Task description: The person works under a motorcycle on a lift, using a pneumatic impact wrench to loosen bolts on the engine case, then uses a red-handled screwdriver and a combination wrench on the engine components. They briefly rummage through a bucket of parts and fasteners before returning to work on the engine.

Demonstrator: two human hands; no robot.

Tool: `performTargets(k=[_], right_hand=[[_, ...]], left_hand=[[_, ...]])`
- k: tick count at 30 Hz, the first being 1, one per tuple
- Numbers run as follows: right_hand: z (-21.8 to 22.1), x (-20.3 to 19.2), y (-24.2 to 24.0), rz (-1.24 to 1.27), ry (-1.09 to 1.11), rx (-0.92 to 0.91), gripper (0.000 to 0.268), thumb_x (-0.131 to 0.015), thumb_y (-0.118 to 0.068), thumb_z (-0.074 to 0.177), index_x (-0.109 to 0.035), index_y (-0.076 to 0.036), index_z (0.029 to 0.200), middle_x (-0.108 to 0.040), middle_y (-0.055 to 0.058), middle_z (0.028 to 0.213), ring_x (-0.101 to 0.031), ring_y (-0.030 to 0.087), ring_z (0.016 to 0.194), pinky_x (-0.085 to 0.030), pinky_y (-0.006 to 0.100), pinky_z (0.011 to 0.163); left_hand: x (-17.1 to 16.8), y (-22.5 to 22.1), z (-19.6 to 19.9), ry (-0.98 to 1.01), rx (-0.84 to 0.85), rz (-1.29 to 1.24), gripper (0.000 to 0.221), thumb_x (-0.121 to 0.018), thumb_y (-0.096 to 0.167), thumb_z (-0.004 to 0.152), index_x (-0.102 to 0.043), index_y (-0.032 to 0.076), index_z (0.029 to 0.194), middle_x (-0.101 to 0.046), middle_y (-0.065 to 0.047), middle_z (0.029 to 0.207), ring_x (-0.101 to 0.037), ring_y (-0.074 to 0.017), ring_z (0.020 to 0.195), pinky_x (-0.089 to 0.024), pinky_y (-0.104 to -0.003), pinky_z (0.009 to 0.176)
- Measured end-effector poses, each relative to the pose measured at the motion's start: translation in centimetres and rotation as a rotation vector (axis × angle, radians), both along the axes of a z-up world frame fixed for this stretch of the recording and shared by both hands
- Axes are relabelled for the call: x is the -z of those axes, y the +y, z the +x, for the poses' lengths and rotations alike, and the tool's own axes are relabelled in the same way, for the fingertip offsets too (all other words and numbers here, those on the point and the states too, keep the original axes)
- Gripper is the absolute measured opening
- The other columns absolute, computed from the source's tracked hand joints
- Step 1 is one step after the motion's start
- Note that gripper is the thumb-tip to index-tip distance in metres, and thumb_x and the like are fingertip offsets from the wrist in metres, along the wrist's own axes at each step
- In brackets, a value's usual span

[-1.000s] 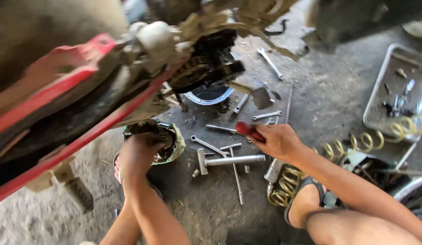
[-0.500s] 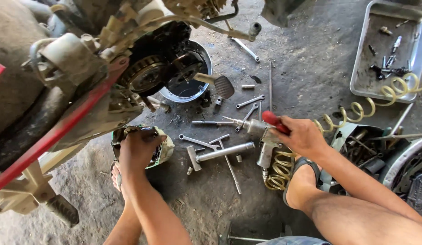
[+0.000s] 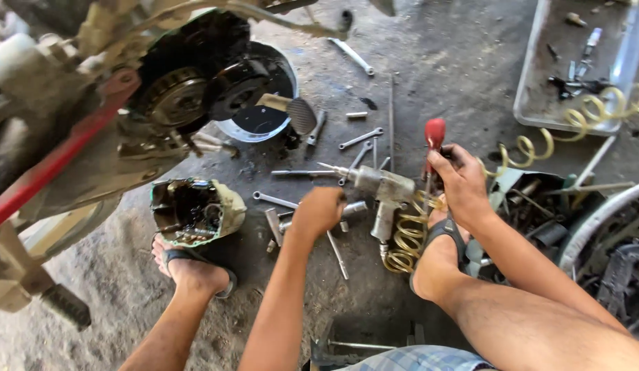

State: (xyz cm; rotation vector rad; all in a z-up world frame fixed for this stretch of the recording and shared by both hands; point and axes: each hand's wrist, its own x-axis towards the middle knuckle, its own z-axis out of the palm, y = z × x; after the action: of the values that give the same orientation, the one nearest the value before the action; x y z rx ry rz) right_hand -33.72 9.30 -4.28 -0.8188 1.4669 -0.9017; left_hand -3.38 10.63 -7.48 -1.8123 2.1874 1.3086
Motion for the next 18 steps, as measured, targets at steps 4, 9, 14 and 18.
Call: performTargets(k=[4, 9, 14, 18], right_hand=[[-1.4, 0.6, 0.3, 0.021, -0.099, 0.132, 0.017, -0.065, -0.018, 0.103, -0.063, -0.004, 0.112, -0.065, 0.001, 0.091, -0.061, 0.009, 0.078, -0.052, 0.026, 0.071], [-2.6, -0.3, 0.5, -0.001, -0.258, 0.234, 0.013, -0.063, -0.011, 0.101, -0.055, -0.006, 0.110, -0.066, 0.007, 0.092, -0.067, 0.017, 0.078, -0.059, 0.034, 0.074], [-3.2, -1.5, 0.6, -0.008, -0.215, 0.272, 0.016, -0.066, -0.011, 0.096, -0.058, -0.006, 0.108, -0.067, 0.005, 0.094, -0.068, 0.015, 0.082, -0.060, 0.033, 0.076], [-3.3, -3.7, 1.4, -0.163, 0.342, -0.036, 0.027, -0.080, -0.014, 0.092, -0.065, -0.002, 0.110, -0.063, 0.004, 0.096, -0.056, 0.011, 0.086, -0.049, 0.030, 0.080]], left_hand=[[6.2, 3.0, -0.7, -0.101, 0.078, -0.033, 0.021, -0.067, 0.011, 0.083, -0.075, 0.010, 0.103, -0.074, -0.020, 0.100, -0.070, -0.0390, 0.097, -0.056, -0.050, 0.085], [2.7, 0.8, -0.9, -0.056, -0.089, 0.061, 0.030, -0.078, 0.012, 0.080, -0.072, 0.009, 0.109, -0.074, -0.020, 0.100, -0.070, -0.0391, 0.097, -0.056, -0.049, 0.086], [2.4, -0.2, -0.1, 0.087, -0.124, -0.242, 0.040, -0.080, 0.014, 0.077, -0.072, 0.008, 0.115, -0.075, -0.019, 0.100, -0.071, -0.0396, 0.095, -0.056, -0.048, 0.083], [-1.0, -1.4, -0.9, 0.297, -0.119, 0.029, 0.034, -0.080, 0.032, 0.089, -0.078, 0.007, 0.112, -0.079, -0.013, 0.099, -0.076, -0.0253, 0.086, -0.059, -0.038, 0.079]])
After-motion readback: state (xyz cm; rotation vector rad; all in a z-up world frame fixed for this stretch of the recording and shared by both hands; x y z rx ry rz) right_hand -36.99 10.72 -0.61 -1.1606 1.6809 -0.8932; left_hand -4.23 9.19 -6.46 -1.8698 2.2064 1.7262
